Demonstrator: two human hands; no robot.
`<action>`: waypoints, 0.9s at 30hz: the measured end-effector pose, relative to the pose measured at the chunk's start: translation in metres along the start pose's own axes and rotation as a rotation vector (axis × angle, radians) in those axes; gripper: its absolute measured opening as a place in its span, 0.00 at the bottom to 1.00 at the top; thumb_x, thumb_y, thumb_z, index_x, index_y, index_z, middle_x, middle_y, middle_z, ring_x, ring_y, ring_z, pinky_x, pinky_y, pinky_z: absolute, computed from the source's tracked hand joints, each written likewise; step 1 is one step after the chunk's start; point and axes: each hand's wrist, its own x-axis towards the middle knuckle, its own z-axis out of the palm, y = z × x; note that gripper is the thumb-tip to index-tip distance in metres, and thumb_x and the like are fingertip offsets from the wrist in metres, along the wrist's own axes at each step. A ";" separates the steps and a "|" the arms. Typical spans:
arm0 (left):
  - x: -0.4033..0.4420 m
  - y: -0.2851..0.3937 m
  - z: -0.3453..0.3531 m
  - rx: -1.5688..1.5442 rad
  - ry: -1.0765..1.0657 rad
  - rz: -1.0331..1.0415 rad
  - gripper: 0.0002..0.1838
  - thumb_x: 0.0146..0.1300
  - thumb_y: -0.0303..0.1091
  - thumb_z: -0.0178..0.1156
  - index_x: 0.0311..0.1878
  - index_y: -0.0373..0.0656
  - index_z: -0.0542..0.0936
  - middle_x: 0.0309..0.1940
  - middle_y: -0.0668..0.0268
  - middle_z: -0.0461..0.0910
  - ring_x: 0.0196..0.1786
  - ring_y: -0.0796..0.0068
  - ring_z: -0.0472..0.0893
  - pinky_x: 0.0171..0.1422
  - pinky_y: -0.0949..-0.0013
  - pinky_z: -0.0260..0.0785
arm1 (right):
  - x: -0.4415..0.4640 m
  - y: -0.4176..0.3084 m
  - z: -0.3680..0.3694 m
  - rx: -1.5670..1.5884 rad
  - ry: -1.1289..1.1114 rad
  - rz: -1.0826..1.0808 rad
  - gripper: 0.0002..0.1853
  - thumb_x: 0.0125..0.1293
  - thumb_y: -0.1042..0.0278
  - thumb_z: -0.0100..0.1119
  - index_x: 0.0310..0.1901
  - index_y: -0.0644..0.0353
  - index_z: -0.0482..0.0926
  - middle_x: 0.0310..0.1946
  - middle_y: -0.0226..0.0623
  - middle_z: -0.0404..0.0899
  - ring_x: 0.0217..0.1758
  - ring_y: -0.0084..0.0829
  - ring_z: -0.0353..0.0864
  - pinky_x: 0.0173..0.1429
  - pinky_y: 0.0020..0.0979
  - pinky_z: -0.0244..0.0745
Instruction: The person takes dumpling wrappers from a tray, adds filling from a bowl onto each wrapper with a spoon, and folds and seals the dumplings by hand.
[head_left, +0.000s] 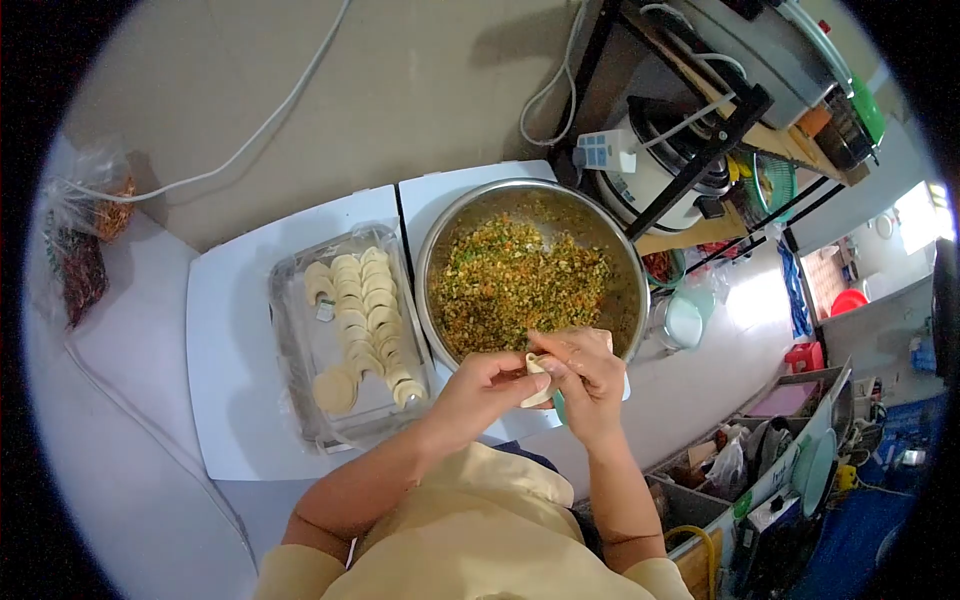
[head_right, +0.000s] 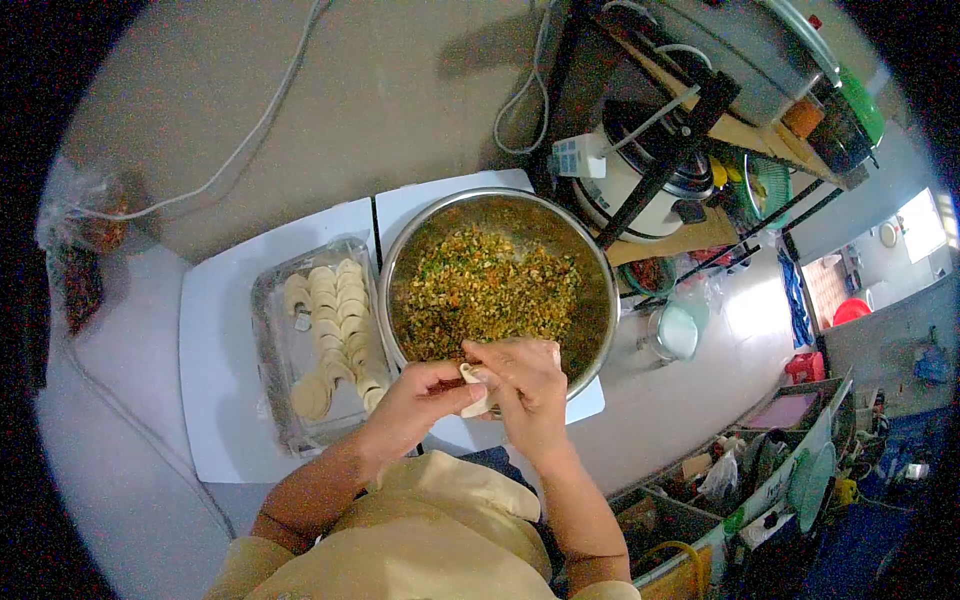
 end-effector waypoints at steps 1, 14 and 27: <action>0.001 -0.002 -0.001 -0.014 -0.006 0.013 0.12 0.66 0.31 0.55 0.46 0.32 0.77 0.38 0.67 0.79 0.43 0.81 0.77 0.49 0.73 0.73 | 0.001 0.004 0.000 -0.054 -0.011 -0.084 0.03 0.52 0.73 0.61 0.30 0.59 0.81 0.31 0.35 0.80 0.37 0.37 0.76 0.45 0.34 0.65; -0.001 -0.002 -0.007 0.089 -0.050 -0.029 0.12 0.65 0.33 0.56 0.44 0.31 0.78 0.36 0.66 0.79 0.38 0.76 0.81 0.45 0.72 0.75 | 0.001 0.004 0.001 0.050 -0.089 -0.064 0.03 0.54 0.74 0.60 0.30 0.63 0.81 0.28 0.37 0.81 0.33 0.35 0.77 0.45 0.34 0.65; -0.001 -0.010 -0.008 -0.016 -0.089 -0.105 0.12 0.65 0.34 0.56 0.42 0.33 0.78 0.36 0.67 0.78 0.38 0.78 0.79 0.45 0.72 0.75 | 0.000 0.007 0.000 0.012 -0.138 -0.051 0.02 0.55 0.73 0.60 0.30 0.61 0.81 0.23 0.34 0.79 0.28 0.34 0.76 0.45 0.33 0.65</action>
